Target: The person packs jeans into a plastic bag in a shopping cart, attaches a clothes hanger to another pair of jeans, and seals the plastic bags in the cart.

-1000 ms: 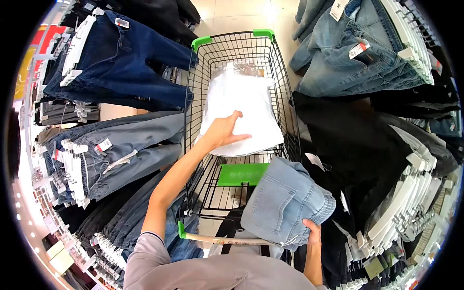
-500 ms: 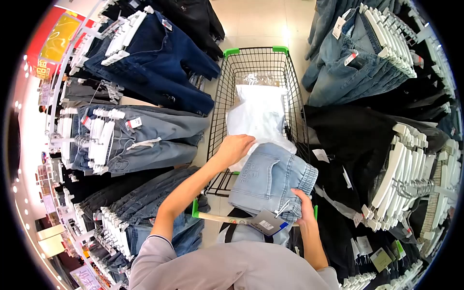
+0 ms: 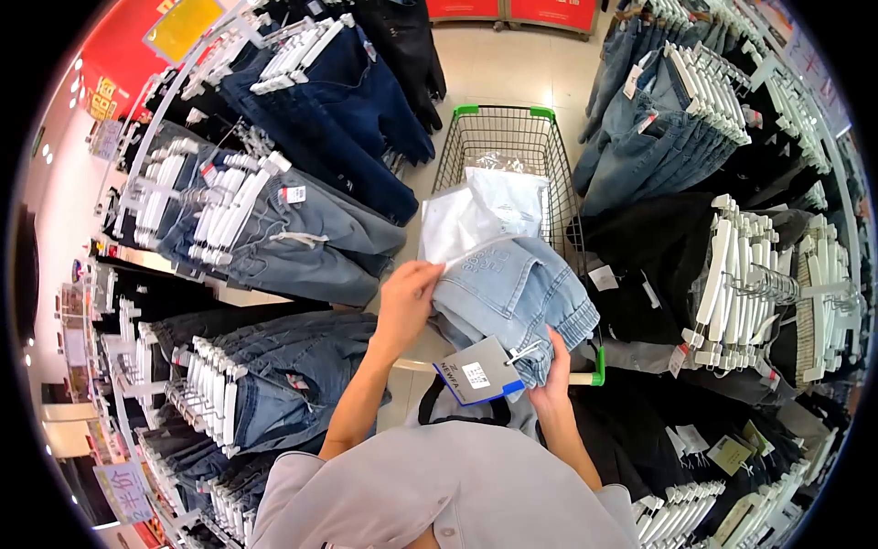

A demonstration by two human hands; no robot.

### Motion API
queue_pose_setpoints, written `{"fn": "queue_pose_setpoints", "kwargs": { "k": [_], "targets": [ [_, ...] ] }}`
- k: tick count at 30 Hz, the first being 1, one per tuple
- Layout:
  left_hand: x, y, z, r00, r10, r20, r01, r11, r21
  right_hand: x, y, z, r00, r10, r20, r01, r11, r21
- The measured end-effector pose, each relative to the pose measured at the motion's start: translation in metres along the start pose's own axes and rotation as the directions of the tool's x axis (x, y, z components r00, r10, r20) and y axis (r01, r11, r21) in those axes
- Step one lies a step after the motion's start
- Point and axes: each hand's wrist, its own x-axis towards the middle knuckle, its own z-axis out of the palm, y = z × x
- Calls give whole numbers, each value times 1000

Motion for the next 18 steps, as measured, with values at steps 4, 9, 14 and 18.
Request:
{"fn": "queue_pose_setpoints", "kwargs": {
  "k": [4, 9, 14, 18],
  "targets": [
    [17, 55, -50, 972, 44, -233, -76, 988, -132, -26, 5, -1, 994, -16, 106, 20, 999, -38],
    [4, 99, -106, 941, 236, -244, -247, 969, -19, -71, 13, 33, 959, -145, 244, 143, 989, 24],
    [-38, 68, -94, 937, 155, -314, -74, 964, 256, -72, 32, 13, 934, -241, 263, 251, 968, -6],
    [-86, 2, -60, 948, -283, -145, 311, 921, 234, -62, 68, 8, 925, -361, 114, 370, 927, -65]
  ]
}}
